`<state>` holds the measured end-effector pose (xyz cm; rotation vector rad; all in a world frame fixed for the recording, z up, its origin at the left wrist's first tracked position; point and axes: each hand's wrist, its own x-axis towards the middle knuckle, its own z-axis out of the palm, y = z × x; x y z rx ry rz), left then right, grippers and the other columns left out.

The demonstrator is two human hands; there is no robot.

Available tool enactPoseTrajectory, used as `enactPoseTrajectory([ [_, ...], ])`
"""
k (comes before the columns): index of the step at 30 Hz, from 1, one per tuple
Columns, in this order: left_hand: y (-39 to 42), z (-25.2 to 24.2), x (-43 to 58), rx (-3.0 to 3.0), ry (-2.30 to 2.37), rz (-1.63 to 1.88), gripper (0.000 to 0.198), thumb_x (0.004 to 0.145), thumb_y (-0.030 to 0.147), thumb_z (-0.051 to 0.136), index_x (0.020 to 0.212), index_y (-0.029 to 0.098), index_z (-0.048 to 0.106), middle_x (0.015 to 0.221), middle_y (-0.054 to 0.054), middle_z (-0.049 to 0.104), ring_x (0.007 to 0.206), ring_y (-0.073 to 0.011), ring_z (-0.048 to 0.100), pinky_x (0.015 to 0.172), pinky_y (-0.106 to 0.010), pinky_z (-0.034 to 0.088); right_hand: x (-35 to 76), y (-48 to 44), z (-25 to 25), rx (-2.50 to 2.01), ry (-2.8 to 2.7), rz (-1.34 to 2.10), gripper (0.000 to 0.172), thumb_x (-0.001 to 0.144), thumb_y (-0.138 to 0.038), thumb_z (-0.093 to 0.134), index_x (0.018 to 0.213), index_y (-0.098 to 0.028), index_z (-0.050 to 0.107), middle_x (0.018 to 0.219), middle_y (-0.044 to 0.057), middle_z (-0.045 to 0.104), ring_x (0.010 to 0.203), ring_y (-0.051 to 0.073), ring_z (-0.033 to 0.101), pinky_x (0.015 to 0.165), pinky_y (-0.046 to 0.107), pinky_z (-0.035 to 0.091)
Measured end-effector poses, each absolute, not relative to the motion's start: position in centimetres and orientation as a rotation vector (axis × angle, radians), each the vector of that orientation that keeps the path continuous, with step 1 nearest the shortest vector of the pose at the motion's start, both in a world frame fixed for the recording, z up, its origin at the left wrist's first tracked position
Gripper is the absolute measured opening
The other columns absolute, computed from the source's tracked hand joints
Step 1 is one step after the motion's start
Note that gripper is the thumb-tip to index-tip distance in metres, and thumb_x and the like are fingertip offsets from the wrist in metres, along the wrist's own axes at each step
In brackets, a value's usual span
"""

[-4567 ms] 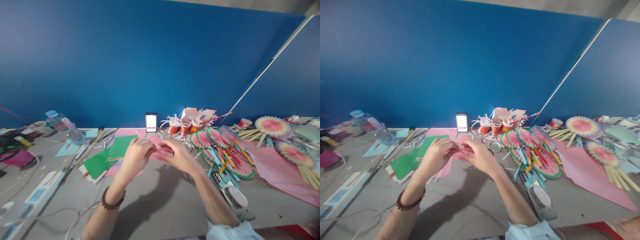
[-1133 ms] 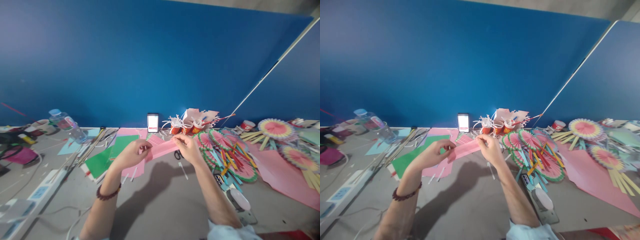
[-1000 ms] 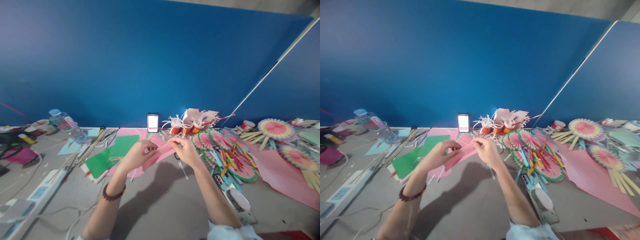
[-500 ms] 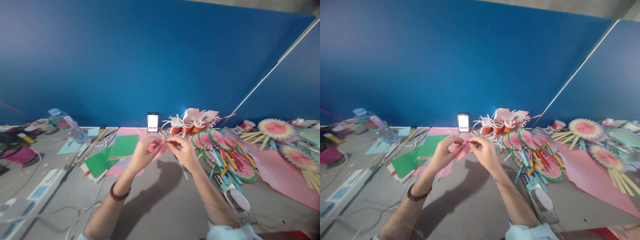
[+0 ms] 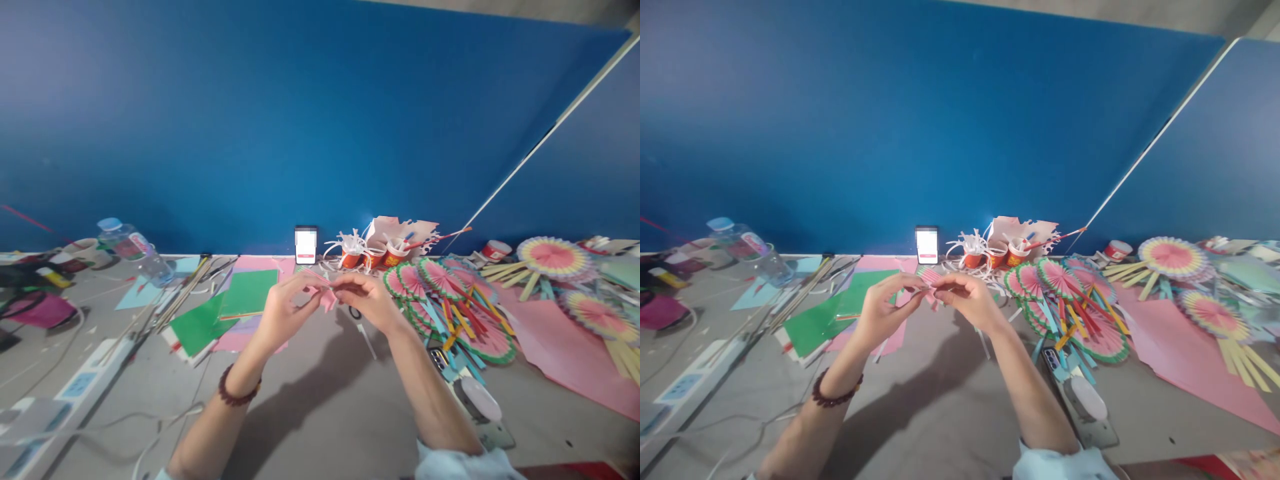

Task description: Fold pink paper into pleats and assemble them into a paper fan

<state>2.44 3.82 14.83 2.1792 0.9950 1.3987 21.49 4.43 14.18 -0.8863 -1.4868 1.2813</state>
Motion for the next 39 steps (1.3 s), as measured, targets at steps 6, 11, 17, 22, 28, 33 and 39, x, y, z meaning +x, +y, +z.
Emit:
enactPoseTrajectory([
  [6, 3.8, 14.4, 2.9, 2.133, 0.976, 1.406, 0.009, 0.083, 0.022, 0.06, 0.09, 0.018, 0.066, 0.087, -0.005, 0.07, 0.069, -0.0112, 0.064, 0.057, -0.019, 0.051, 21.5, 5.2, 13.0, -0.765, -1.505, 1.356, 0.029, 0.07, -0.035, 0.076, 0.094, -0.021, 0.066, 0.083, 0.001, 0.065, 0.072, 0.014, 0.062, 0.067, 0.026, 0.05],
  [11, 3.6, 14.4, 3.1, 2.109, 1.01, 1.396, 0.009, 0.082, 0.022, 0.061, 0.088, 0.018, 0.066, 0.082, -0.004, 0.07, 0.066, -0.0105, 0.063, 0.051, -0.016, 0.049, 20.9, 5.2, 12.8, -0.816, -1.52, 1.271, 0.027, 0.07, -0.04, 0.075, 0.087, -0.022, 0.064, 0.079, -0.001, 0.06, 0.069, 0.012, 0.056, 0.066, 0.025, 0.046],
  [17, 3.5, 14.5, 3.1, 2.1, 1.042, 1.418, 0.007, 0.081, 0.021, 0.062, 0.084, 0.017, 0.066, 0.076, -0.003, 0.069, 0.065, -0.0112, 0.063, 0.05, -0.016, 0.048, 20.4, 5.2, 13.0, -0.786, -1.52, 1.248, 0.028, 0.071, -0.044, 0.073, 0.079, -0.021, 0.06, 0.078, -0.001, 0.056, 0.068, 0.012, 0.052, 0.065, 0.025, 0.042],
  [22, 3.3, 14.8, 3.4, 2.042, 1.039, 1.432, 0.008, 0.081, 0.023, 0.062, 0.083, 0.016, 0.063, 0.074, -0.002, 0.067, 0.061, -0.0093, 0.062, 0.052, -0.016, 0.05, 20.5, 5.2, 12.7, -0.721, -1.477, 1.374, 0.036, 0.061, -0.041, 0.081, 0.084, -0.022, 0.06, 0.079, -0.002, 0.054, 0.066, 0.012, 0.049, 0.057, 0.023, 0.041],
  [28, 3.4, 14.6, 2.9, 2.069, 0.977, 1.391, 0.012, 0.082, 0.026, 0.063, 0.091, 0.018, 0.068, 0.081, -0.004, 0.07, 0.069, -0.0124, 0.065, 0.056, -0.018, 0.053, 20.6, 5.0, 12.7, -0.724, -1.478, 1.363, 0.037, 0.06, -0.041, 0.082, 0.081, -0.022, 0.059, 0.08, -0.002, 0.055, 0.067, 0.011, 0.051, 0.061, 0.025, 0.042],
  [33, 3.4, 14.4, 2.9, 2.153, 0.913, 1.514, 0.006, 0.08, 0.022, 0.067, 0.085, 0.018, 0.069, 0.079, -0.005, 0.072, 0.069, -0.0133, 0.067, 0.062, -0.02, 0.054, 20.4, 4.9, 13.0, -0.743, -1.495, 1.342, 0.04, 0.057, -0.042, 0.083, 0.08, -0.022, 0.057, 0.076, -0.001, 0.054, 0.069, 0.014, 0.051, 0.063, 0.027, 0.041],
  [39, 3.2, 14.5, 3.2, 2.107, 0.925, 1.511, 0.008, 0.08, 0.02, 0.066, 0.085, 0.018, 0.071, 0.078, -0.005, 0.073, 0.068, -0.014, 0.067, 0.061, -0.022, 0.055, 19.9, 4.8, 13.2, -0.755, -1.468, 1.269, 0.039, 0.056, -0.041, 0.084, 0.073, -0.021, 0.055, 0.07, -0.004, 0.049, 0.067, 0.012, 0.046, 0.063, 0.026, 0.036],
])
